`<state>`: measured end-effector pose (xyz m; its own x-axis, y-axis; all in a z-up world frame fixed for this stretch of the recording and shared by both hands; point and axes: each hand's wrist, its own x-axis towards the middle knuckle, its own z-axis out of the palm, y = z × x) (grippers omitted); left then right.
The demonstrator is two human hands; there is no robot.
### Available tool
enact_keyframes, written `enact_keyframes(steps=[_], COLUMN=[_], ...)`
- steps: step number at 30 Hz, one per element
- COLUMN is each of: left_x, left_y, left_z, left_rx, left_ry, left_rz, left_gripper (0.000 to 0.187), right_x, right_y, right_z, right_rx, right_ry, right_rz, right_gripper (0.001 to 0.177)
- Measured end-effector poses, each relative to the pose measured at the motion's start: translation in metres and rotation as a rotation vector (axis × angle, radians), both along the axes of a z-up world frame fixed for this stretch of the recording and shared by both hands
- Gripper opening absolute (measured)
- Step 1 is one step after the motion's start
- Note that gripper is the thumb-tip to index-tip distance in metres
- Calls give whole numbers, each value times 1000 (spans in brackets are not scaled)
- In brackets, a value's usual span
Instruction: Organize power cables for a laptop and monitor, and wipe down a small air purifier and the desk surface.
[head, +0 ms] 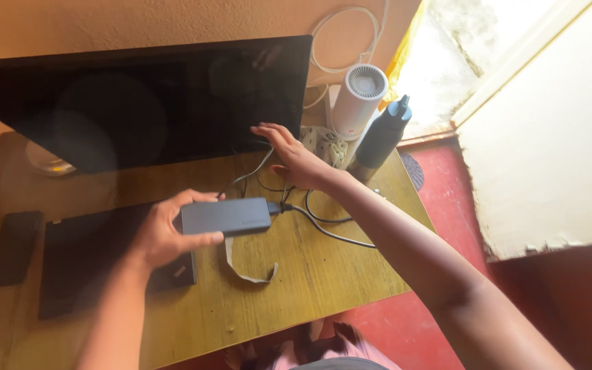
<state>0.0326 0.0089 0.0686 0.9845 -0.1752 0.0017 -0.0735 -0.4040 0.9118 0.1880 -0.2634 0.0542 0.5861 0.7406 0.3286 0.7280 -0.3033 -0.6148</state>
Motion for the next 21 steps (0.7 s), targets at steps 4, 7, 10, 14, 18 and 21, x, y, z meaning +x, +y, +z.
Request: enact_keyframes(steps=[4, 7, 10, 14, 18, 21], left_x=[17, 24, 28, 30, 36, 44], left_y=[-2, -2, 5, 19, 30, 36], left_z=[16, 25, 27, 23, 18, 5], left_rx=[-53, -35, -111, -6, 156, 234], left_ry=[-15, -19, 5, 99, 158, 124], left_rz=[-26, -10, 8, 32, 14, -39], left_gripper=[57, 55, 54, 58, 66, 69], right_x=[20, 52, 66, 69, 64, 57], right_y=[16, 23, 24, 20, 28, 53], right_z=[10, -15, -19, -11, 12, 27], right_rx=[-11, -98, -195, -244, -272, -133], right_ry=[-180, -316, -103, 18, -165, -225], right_rz=[123, 202, 270, 75, -173, -229], right_gripper=[85, 36, 10, 35, 50, 50])
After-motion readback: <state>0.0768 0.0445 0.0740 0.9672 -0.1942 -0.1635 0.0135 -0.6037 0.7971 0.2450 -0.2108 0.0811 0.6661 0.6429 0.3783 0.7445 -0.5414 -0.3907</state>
